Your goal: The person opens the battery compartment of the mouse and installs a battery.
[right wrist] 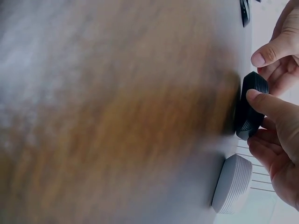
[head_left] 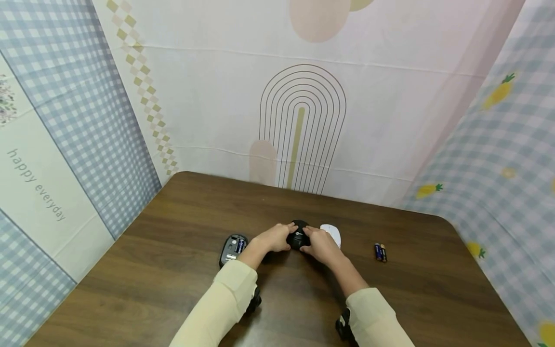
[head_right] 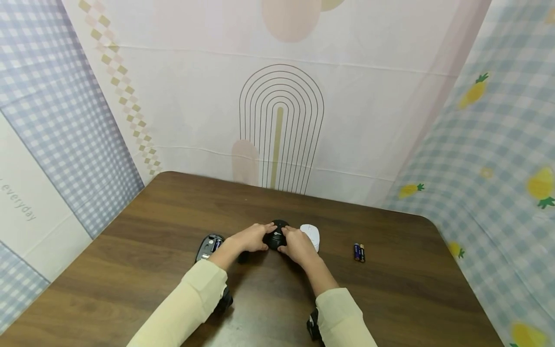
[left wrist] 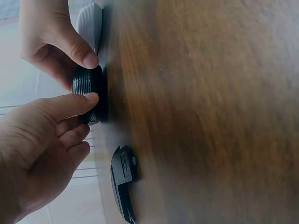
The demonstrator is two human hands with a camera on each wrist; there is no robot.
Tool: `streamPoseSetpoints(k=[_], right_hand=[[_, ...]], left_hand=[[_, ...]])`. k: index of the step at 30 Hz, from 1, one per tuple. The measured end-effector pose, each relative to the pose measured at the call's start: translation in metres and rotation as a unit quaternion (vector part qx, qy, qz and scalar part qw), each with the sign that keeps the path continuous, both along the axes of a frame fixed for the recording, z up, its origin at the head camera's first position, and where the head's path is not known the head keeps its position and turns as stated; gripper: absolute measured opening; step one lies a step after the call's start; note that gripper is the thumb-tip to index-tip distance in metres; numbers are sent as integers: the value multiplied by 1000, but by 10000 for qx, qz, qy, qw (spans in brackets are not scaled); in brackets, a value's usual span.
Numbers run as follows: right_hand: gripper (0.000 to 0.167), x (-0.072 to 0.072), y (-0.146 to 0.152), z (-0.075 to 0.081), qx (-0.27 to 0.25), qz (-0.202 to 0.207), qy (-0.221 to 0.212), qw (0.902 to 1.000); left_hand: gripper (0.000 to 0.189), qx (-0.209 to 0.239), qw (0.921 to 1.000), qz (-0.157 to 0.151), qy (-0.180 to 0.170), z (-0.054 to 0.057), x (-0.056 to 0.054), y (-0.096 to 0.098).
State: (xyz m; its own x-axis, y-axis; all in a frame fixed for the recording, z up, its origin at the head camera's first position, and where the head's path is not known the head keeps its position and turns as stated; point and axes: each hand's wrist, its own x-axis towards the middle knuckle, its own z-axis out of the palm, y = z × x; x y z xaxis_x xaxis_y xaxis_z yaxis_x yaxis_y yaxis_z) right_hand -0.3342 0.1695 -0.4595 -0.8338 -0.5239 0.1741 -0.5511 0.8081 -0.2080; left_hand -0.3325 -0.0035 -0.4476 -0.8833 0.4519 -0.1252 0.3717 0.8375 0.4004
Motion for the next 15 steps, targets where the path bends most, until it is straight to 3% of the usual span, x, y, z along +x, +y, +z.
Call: streamPoseSetpoints(k=[15], right_hand=[[54,0,1,9,-293,-12,-321,9991]], left_hand=[[67,83,9999,1,83,2,-1,-2]])
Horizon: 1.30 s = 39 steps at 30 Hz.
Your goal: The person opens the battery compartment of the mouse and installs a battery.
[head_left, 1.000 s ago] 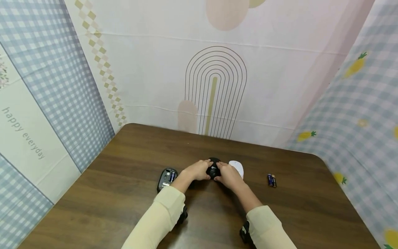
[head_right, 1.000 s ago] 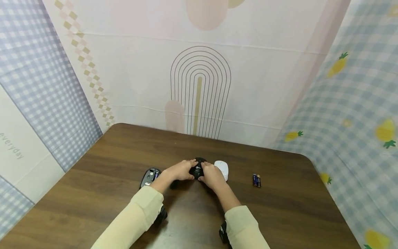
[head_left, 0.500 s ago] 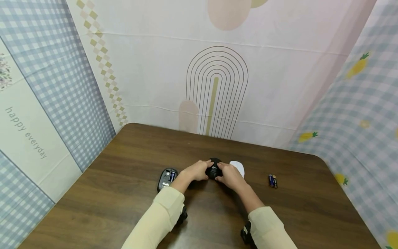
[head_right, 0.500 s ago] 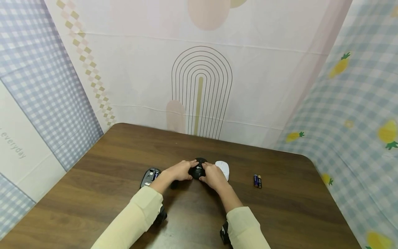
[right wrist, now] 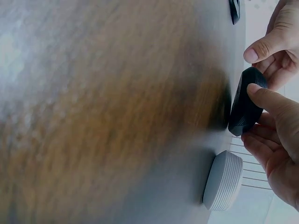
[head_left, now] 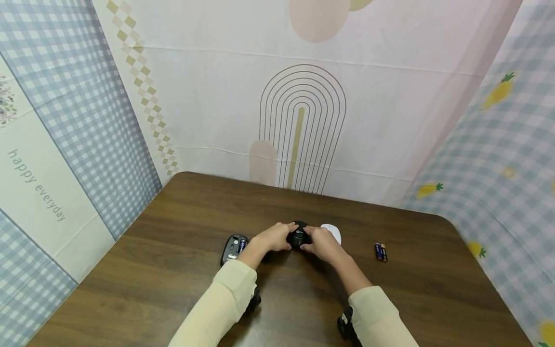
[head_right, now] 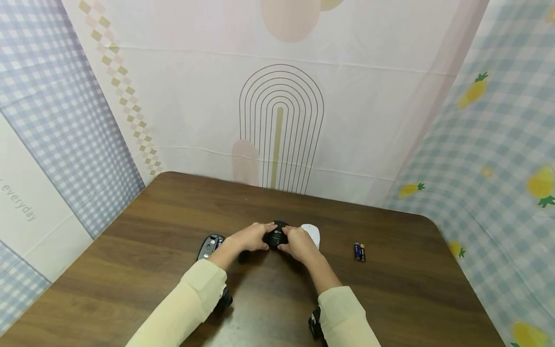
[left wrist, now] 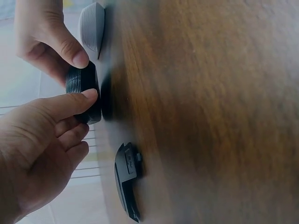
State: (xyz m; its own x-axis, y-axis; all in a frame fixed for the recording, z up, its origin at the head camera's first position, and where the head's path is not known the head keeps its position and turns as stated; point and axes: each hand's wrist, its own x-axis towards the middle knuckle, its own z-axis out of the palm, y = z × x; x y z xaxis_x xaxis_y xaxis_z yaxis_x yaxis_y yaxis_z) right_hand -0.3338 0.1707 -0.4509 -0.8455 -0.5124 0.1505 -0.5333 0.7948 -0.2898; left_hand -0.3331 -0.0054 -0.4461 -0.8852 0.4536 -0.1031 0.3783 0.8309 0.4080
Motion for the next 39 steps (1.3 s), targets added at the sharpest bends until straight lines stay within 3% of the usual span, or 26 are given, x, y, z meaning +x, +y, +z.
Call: streamPoseSetpoints(k=[8,20,27,39], right_hand=[[52,2,1,5,-118,-2,-128,9998],[44,2,6,10,-736,-9,-549,9958],[40,2,9,14,-870,-114,-621,9942],[41,2,17,15,-1673,-289,-1144,9788]], left_hand=[[64,-81,10000,-6,54,4,2,0],[55,15,9983,29,576,8,3,-2],[56,31,9975,30,709,8,4,-1],[46,-76,9919,-135,1263,7,4,0]])
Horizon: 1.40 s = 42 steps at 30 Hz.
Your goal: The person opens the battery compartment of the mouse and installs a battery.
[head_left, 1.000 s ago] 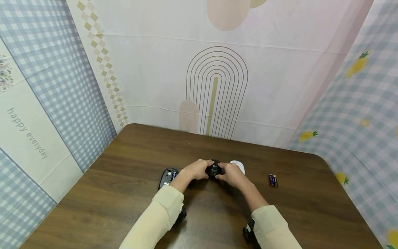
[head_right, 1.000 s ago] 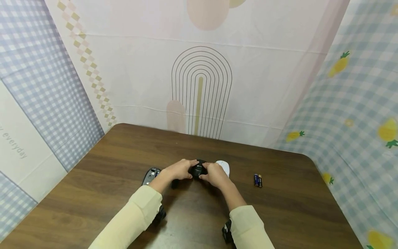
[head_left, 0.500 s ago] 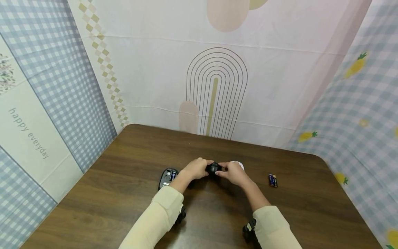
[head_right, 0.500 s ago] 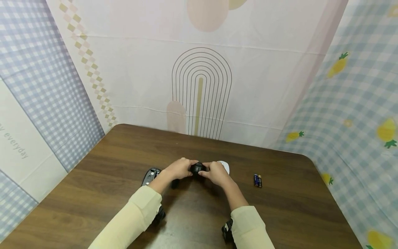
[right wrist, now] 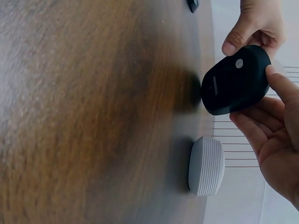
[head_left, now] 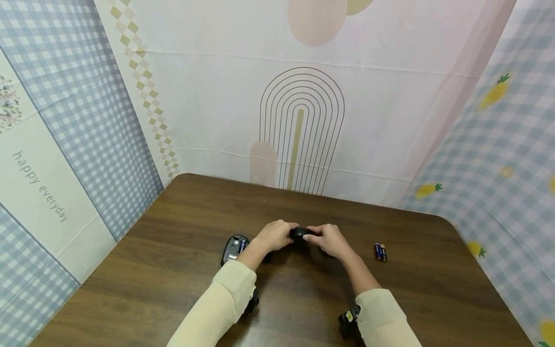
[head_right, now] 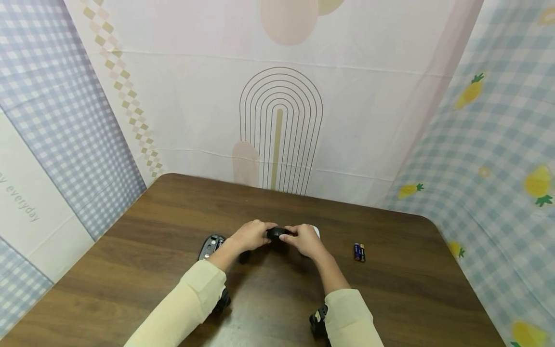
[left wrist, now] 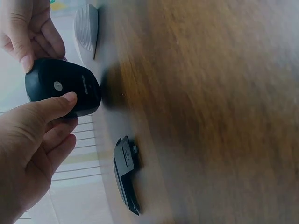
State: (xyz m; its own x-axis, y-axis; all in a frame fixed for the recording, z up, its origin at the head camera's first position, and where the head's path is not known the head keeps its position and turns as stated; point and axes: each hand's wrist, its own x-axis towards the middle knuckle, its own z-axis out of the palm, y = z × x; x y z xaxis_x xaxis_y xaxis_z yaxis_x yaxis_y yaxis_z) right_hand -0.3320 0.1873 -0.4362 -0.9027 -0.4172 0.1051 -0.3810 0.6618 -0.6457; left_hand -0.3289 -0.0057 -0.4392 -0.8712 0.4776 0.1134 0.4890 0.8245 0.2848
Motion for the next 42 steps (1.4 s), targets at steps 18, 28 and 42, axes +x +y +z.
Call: streamPoseSetpoints(k=[18,28,42], right_hand=[[40,4,8,13,-576,-103,-180,9981],[41,11,10,22,-1029,-129,-255,9943],[42,25,6,33,-1597,-385,-622,9845]], left_hand=[[31,1122,9930,-235,-282,10,4,-7],[37,1807,9802,-232,-781,24,18,-8],[46,2141,9737,-397,-668,35,34,-8]])
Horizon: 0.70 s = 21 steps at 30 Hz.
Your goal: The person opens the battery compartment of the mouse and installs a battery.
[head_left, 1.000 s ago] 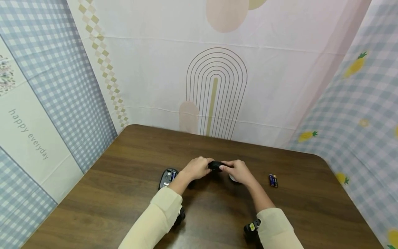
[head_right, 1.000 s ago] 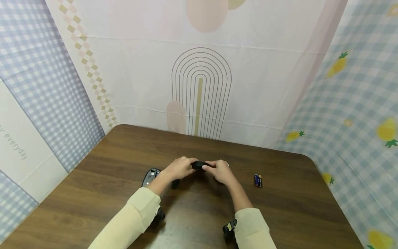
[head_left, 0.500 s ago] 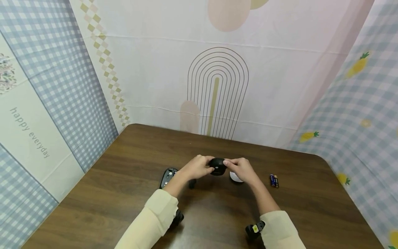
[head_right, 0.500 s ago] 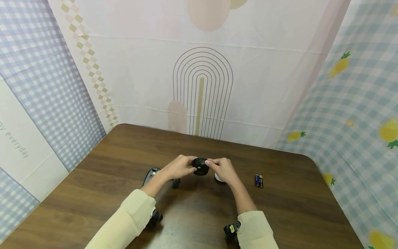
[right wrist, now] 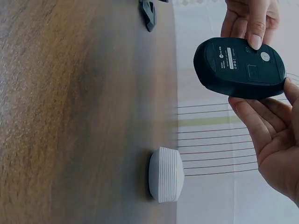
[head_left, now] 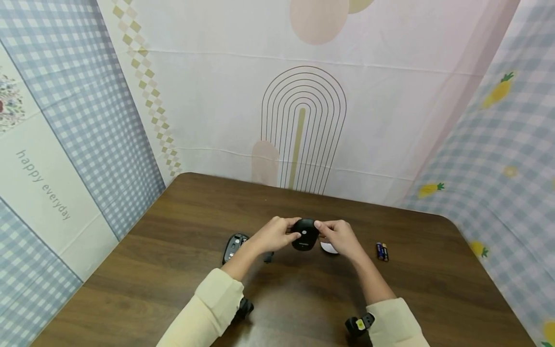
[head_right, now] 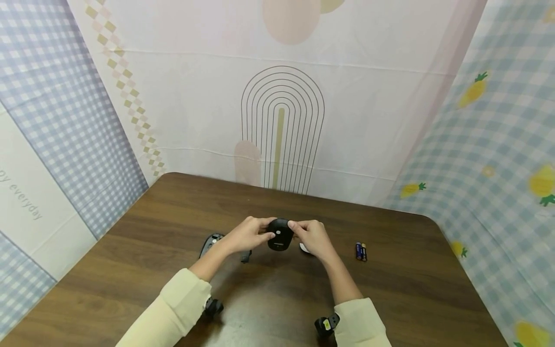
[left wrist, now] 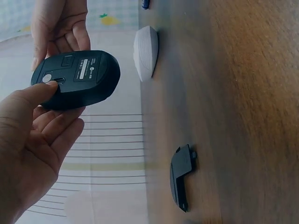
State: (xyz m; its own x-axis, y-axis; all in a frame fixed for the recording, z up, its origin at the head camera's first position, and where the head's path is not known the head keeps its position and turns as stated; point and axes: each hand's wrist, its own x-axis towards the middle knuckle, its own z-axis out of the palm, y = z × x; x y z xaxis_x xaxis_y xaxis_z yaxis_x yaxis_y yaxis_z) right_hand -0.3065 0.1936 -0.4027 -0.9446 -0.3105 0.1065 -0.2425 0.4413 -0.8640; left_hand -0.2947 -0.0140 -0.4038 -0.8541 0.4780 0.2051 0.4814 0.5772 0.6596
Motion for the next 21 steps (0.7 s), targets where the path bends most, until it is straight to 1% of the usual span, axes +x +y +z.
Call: streamPoseSetpoints(k=[5,12,17,21], right_hand=[[43,2,-1,1,50,-55,63,10000],[45,6,-3,1,114,-153,111,9998],[43,10,-5,0,39,-239,10,9997],[42,15,-6,1,23,-313,-56,9995]], left_hand=[[48,29,9999,-73,-77,2,2,-2],[48,65,9998,-171,-63,2,6,-3],[46,53,9996,-233,-140,3,11,-4],[44,52,9995,-283,-104,2,14,-5]])
